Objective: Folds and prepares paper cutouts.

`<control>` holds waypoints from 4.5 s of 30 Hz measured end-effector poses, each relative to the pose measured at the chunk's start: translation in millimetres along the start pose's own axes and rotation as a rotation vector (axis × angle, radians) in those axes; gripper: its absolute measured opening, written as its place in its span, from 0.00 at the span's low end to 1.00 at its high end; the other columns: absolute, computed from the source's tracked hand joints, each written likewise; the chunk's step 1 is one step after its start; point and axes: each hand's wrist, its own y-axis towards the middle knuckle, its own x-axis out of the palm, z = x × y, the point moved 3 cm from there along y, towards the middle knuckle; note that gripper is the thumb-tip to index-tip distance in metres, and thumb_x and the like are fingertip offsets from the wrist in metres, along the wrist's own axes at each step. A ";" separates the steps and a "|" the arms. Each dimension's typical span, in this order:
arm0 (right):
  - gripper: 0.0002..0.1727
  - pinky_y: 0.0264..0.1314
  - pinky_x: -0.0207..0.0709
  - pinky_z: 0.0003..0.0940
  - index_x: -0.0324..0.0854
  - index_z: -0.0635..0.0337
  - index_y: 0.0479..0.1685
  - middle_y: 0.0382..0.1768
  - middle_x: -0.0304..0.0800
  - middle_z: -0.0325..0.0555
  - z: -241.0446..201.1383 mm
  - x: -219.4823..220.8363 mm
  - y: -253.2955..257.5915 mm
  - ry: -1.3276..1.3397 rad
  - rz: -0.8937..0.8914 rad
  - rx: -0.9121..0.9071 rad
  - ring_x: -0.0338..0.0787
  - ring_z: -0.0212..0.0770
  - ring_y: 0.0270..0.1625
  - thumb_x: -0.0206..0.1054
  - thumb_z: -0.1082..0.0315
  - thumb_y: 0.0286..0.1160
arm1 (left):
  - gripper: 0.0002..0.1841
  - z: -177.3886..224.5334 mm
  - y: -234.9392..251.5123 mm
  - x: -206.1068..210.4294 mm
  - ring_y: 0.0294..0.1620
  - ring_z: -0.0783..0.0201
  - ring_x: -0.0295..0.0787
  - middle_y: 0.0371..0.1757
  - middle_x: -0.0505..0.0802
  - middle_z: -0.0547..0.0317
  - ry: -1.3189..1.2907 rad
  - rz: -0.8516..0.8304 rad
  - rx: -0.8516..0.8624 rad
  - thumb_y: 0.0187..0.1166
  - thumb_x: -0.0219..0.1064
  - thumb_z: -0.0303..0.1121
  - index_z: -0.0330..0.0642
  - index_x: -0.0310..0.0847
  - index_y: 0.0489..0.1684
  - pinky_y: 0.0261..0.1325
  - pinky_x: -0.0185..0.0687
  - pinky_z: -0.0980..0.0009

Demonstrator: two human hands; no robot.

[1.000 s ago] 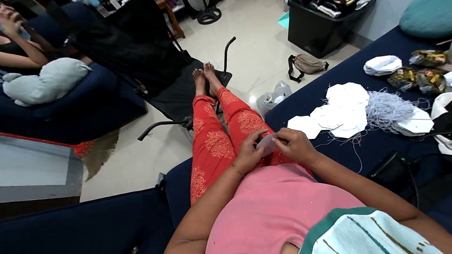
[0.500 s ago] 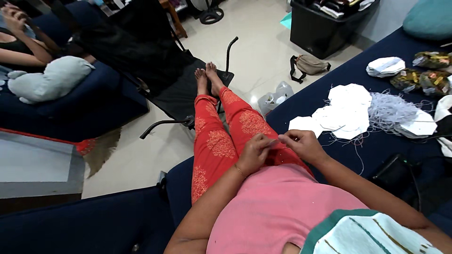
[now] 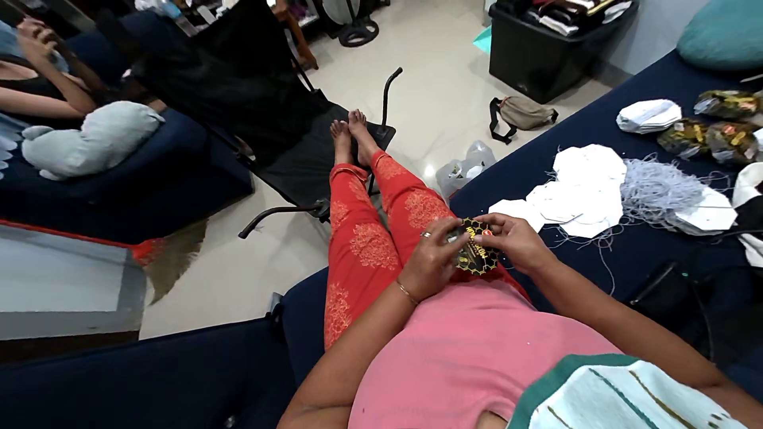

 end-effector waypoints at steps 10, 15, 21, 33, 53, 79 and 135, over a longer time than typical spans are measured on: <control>0.09 0.37 0.80 0.16 0.89 0.65 0.39 0.30 0.90 0.36 1.9 -3.7 -3.3 -0.303 0.260 -0.436 0.84 0.18 0.29 0.66 0.69 0.79 | 0.25 -6.1 2.7 -2.9 0.44 0.71 0.86 0.47 0.90 0.48 -0.378 0.041 -0.502 0.77 0.66 0.22 0.22 0.73 0.74 0.54 0.83 0.76; 0.11 0.51 0.86 0.30 0.90 0.66 0.36 0.46 0.92 0.54 1.2 -3.4 -6.7 -0.549 0.305 -0.720 0.91 0.38 0.48 0.66 0.67 0.76 | 0.19 -8.8 1.1 -3.9 0.44 0.72 0.87 0.50 0.91 0.46 -0.325 0.088 -0.466 0.76 0.66 0.22 0.24 0.81 0.65 0.52 0.83 0.77; 0.10 0.60 0.83 0.35 0.91 0.63 0.34 0.50 0.92 0.55 1.1 11.6 -14.6 -0.644 0.253 -0.830 0.90 0.45 0.57 0.67 0.67 0.75 | 0.15 -7.9 0.6 -2.9 0.41 0.72 0.88 0.47 0.92 0.46 -0.282 0.134 -0.385 0.74 0.66 0.21 0.24 0.86 0.56 0.50 0.85 0.77; 0.11 0.58 0.83 0.39 0.92 0.61 0.33 0.51 0.91 0.55 4.6 15.0 -8.6 -0.717 0.261 -0.816 0.89 0.48 0.55 0.66 0.65 0.76 | 0.14 -4.4 -0.1 0.1 0.38 0.68 0.89 0.43 0.92 0.44 -0.192 0.123 -0.257 0.74 0.67 0.22 0.24 0.88 0.54 0.47 0.86 0.75; 0.10 0.63 0.82 0.32 0.90 0.64 0.35 0.45 0.93 0.54 6.5 18.2 -16.4 -0.657 0.043 -0.963 0.90 0.44 0.55 0.66 0.68 0.78 | 0.14 -3.6 3.5 -2.1 0.50 0.68 0.90 0.49 0.93 0.44 -0.318 0.035 -0.262 0.81 0.61 0.21 0.25 0.87 0.59 0.62 0.84 0.74; 0.08 0.56 0.90 0.28 0.89 0.54 0.35 0.48 0.91 0.35 -36.4 5.6 -15.4 -0.116 -0.045 -0.893 0.91 0.29 0.52 0.68 0.65 0.81 | 0.09 -25.8 -2.8 -2.6 0.32 0.77 0.88 0.39 0.95 0.61 -0.907 0.044 -0.832 0.89 0.51 0.25 0.36 0.78 0.44 0.28 0.76 0.82; 0.09 0.64 0.79 0.46 0.94 0.60 0.36 0.48 0.95 0.49 55.7 20.0 6.0 -0.560 -0.246 -0.641 0.88 0.48 0.58 0.71 0.65 0.73 | 0.28 -45.2 -1.2 -2.5 0.70 0.48 0.82 0.70 0.85 0.39 0.010 -0.328 -0.680 0.77 0.74 0.35 0.36 0.78 0.76 0.78 0.73 0.55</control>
